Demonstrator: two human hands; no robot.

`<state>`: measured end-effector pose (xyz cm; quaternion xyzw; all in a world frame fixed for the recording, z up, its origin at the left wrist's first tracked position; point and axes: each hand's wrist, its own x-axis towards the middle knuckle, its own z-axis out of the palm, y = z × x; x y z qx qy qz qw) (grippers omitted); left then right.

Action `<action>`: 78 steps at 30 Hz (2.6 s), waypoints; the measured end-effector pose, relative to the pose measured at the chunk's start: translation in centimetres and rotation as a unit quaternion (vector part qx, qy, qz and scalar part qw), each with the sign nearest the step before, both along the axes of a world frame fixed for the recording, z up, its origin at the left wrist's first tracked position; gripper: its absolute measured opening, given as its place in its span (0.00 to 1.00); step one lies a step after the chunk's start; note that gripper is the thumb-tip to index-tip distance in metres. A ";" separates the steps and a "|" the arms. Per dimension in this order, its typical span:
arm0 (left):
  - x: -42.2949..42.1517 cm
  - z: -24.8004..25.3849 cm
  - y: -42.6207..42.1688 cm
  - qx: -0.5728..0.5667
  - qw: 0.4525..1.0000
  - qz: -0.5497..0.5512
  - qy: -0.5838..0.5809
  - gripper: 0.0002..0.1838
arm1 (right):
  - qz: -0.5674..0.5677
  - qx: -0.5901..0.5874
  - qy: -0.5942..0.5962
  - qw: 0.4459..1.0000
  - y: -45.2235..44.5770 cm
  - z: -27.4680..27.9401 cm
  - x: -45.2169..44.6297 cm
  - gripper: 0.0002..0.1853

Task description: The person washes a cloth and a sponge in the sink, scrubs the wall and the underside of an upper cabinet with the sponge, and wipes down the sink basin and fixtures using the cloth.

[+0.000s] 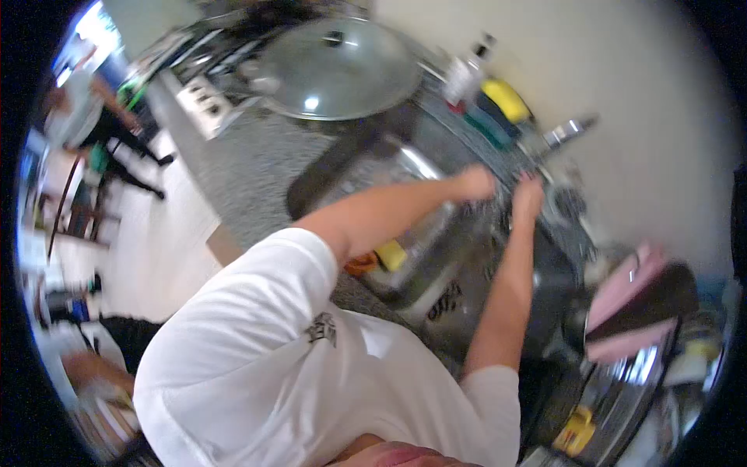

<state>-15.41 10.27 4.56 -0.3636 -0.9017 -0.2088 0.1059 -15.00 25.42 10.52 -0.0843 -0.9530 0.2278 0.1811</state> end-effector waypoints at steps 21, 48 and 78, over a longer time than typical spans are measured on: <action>20.3 3.9 -19.7 -0.234 0.902 0.161 -0.327 0.43 | 0.483 0.384 -0.315 0.722 -13.9 -5.4 11.0 0.50; 25.9 6.0 -28.1 -0.057 0.984 0.145 -0.091 0.31 | 0.288 -0.403 -0.194 0.847 -14.2 8.9 14.4 0.24; 15.6 -2.6 -17.7 -0.015 0.940 0.141 -0.309 0.31 | -0.291 0.472 0.325 0.766 19.0 49.9 -4.6 0.28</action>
